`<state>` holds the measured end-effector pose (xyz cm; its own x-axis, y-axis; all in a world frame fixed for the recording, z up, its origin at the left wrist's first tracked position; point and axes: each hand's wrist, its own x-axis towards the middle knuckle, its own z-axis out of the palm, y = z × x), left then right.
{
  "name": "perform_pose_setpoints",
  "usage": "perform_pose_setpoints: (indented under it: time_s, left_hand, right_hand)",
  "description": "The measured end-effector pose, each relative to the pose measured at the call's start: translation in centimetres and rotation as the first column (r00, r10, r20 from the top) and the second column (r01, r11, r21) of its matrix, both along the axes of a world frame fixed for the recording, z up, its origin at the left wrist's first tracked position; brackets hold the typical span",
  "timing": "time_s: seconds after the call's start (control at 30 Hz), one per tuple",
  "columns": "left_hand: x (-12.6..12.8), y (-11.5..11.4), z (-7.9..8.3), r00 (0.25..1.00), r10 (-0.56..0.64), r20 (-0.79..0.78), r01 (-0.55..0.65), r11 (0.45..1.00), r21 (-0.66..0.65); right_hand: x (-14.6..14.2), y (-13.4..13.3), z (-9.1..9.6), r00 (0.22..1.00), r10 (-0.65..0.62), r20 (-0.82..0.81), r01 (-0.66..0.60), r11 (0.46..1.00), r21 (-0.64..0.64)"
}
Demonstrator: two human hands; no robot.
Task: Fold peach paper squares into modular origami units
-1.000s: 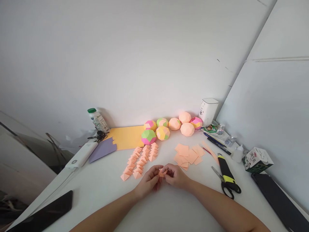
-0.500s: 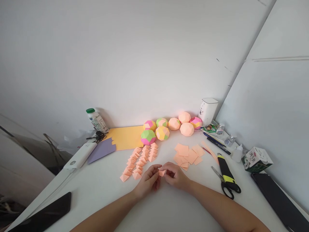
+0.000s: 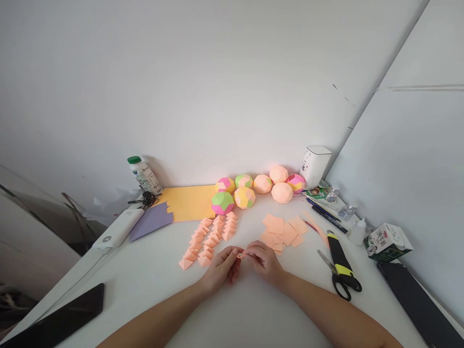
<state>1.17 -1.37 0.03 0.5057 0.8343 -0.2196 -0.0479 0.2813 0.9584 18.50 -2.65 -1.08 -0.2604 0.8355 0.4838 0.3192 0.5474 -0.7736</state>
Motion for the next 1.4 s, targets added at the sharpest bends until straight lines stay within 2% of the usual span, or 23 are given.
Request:
perform_pose_setpoints:
  time_s: [0.33, 0.53, 0.7, 0.77, 0.83, 0.87, 0.9, 0.93, 0.97, 1.0, 1.03, 1.07, 1.1, 1.13, 1.2, 1.4]
  left_hand:
    - [0.1, -0.3, -0.4, 0.999, 0.019, -0.028, -0.018, 1.0, 0.022]
    - [0.1, -0.3, -0.7, 0.997, 0.071, -0.018, -0.07, 0.997, 0.031]
    - [0.2, -0.6, -1.1, 0.987, 0.158, 0.0, -0.158, 0.986, 0.054]
    - [0.1, -1.1, -1.1, 0.972, 0.236, -0.011, -0.232, 0.962, 0.144]
    - [-0.1, -1.6, -1.0, 0.956, 0.288, -0.052, -0.253, 0.903, 0.348]
    - [-0.2, -1.9, -1.0, 0.957, 0.277, -0.084, -0.204, 0.851, 0.483]
    - [-0.3, -2.2, -1.0, 0.962, 0.234, -0.138, -0.102, 0.78, 0.617]
    - [-0.4, -2.4, -0.9, 0.967, 0.153, -0.203, 0.046, 0.681, 0.731]
    - [-0.4, -2.7, -0.9, 0.957, 0.038, -0.287, 0.219, 0.552, 0.804]
    - [-0.5, -2.9, -0.9, 0.92, -0.042, -0.39, 0.37, 0.422, 0.827]
    - [-0.5, -3.1, -0.9, 0.867, -0.087, -0.491, 0.492, 0.317, 0.811]
    - [-0.5, -3.2, -0.8, 0.808, -0.112, -0.578, 0.586, 0.241, 0.773]
    - [-0.5, -3.3, -0.8, 0.755, -0.116, -0.646, 0.654, 0.202, 0.729]
    - [-0.6, -3.4, -0.6, 0.711, -0.118, -0.693, 0.701, 0.188, 0.688]
    - [-0.7, -3.3, -0.3, 0.656, -0.126, -0.744, 0.752, 0.19, 0.631]
    - [-0.9, -3.0, 0.6, 0.597, -0.19, -0.779, 0.8, 0.201, 0.565]
  right_hand:
    - [0.2, -0.1, -0.5, 0.995, -0.078, -0.062, 0.06, 0.966, -0.251]
    - [0.3, 0.4, -0.2, 0.992, -0.048, -0.119, -0.017, 0.868, -0.497]
    - [0.6, 0.8, 0.1, 0.985, -0.055, -0.164, -0.048, 0.823, -0.565]
    - [0.7, 1.0, 0.3, 0.982, -0.076, -0.173, -0.039, 0.816, -0.577]
    - [0.6, 1.1, 0.4, 0.979, -0.108, -0.175, -0.014, 0.813, -0.582]
    - [0.5, 1.2, 0.5, 0.977, -0.127, -0.17, 0.003, 0.811, -0.585]
    - [0.4, 1.3, 0.5, 0.977, -0.145, -0.158, 0.024, 0.808, -0.589]
    - [0.2, 1.4, 0.6, 0.977, -0.159, -0.143, 0.044, 0.804, -0.594]
    - [0.1, 1.5, 0.7, 0.977, -0.175, -0.125, 0.067, 0.801, -0.595]
    - [-0.2, 1.7, 0.8, 0.976, -0.192, -0.106, 0.093, 0.799, -0.593]
    - [-0.4, 1.9, 0.9, 0.976, -0.203, -0.083, 0.113, 0.791, -0.602]
    - [-0.7, 2.2, 1.0, 0.978, -0.201, -0.053, 0.124, 0.772, -0.623]
    - [-1.1, 2.5, 1.1, 0.984, -0.176, -0.022, 0.121, 0.755, -0.644]
    - [-1.5, 3.0, 1.2, 0.987, -0.159, 0.013, 0.127, 0.74, -0.66]
    - [-2.4, 4.0, 1.4, 0.988, -0.138, 0.064, 0.144, 0.726, -0.673]
    - [-5.0, 6.7, 1.1, 0.988, -0.112, 0.106, 0.154, 0.743, -0.651]
